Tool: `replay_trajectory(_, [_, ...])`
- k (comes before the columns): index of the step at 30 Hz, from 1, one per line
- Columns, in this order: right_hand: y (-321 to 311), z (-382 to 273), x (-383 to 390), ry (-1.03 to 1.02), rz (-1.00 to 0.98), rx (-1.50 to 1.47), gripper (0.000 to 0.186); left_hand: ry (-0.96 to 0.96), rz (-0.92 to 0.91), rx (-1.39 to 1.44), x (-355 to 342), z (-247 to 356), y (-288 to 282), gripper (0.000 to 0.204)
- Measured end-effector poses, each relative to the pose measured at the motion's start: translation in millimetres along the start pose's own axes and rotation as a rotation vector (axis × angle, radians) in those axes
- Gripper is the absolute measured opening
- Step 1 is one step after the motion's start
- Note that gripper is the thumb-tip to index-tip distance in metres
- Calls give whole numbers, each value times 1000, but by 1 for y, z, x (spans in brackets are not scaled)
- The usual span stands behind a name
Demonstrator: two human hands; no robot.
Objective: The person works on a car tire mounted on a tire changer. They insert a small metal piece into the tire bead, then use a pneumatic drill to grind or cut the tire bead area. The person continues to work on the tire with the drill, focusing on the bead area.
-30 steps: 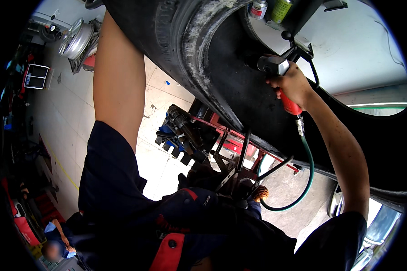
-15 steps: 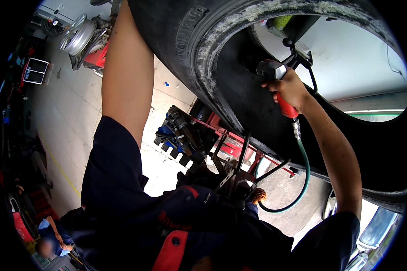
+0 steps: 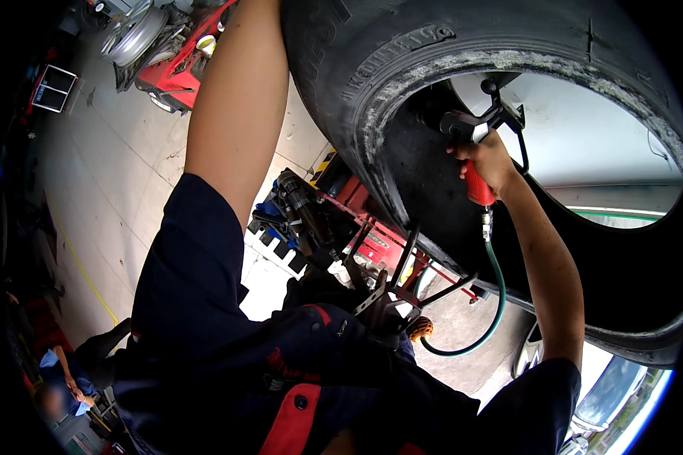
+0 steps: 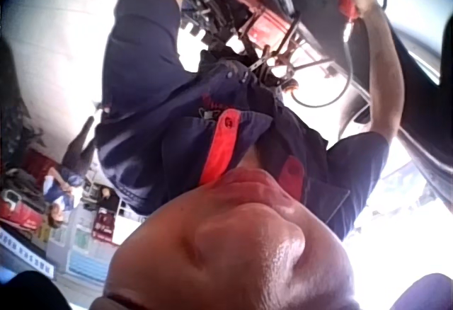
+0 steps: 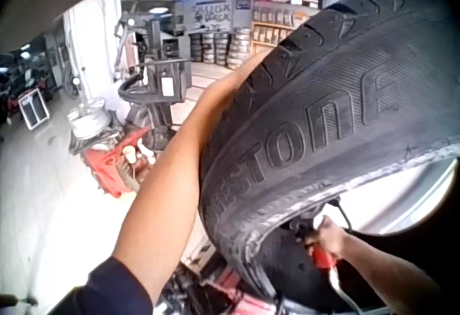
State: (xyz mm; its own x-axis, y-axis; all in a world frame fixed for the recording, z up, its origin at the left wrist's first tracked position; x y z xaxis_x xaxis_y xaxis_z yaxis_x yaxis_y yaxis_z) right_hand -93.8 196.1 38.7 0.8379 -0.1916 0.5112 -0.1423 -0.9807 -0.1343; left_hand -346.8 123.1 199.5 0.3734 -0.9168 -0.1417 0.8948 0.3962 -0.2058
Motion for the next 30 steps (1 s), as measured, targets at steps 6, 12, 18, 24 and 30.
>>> replay_trajectory(6, [-3, 5, -7, -6, -41, -4, 69, -1, 25, 10, -4, 1, -6, 34])
replay_trajectory(12, [3, 2, 1, -58, -77, 75, 64, 69, 192, 103, 0, 20, -31, 32])
replay_trajectory(18, [-13, 5, 2, -134, -177, -53, 61, 728, 927, 568, 188, 17, -25, 37])
replay_trajectory(24, [12, 19, -14, -164, -237, 75, 39, 166, 765, 739, 297, -61, 202, 19])
replay_trajectory(30, [-7, 15, -18, -155, -223, 3, 20, -239, 486, 995, 172, -152, 290, 35])
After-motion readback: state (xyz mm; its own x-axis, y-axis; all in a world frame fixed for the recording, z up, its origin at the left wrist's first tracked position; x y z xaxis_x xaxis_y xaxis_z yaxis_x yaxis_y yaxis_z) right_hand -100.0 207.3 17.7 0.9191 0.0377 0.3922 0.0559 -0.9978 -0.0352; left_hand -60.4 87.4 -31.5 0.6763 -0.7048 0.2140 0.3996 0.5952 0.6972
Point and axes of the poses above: each hand's wrist, its own x-axis away from the middle knuckle, its own y-axis out of the palm, z = x × y, the point moved 6 cm from there along -x, towards the middle knuckle, and after that the axes turned 9 degrees about -z, right-handed, at the moved point
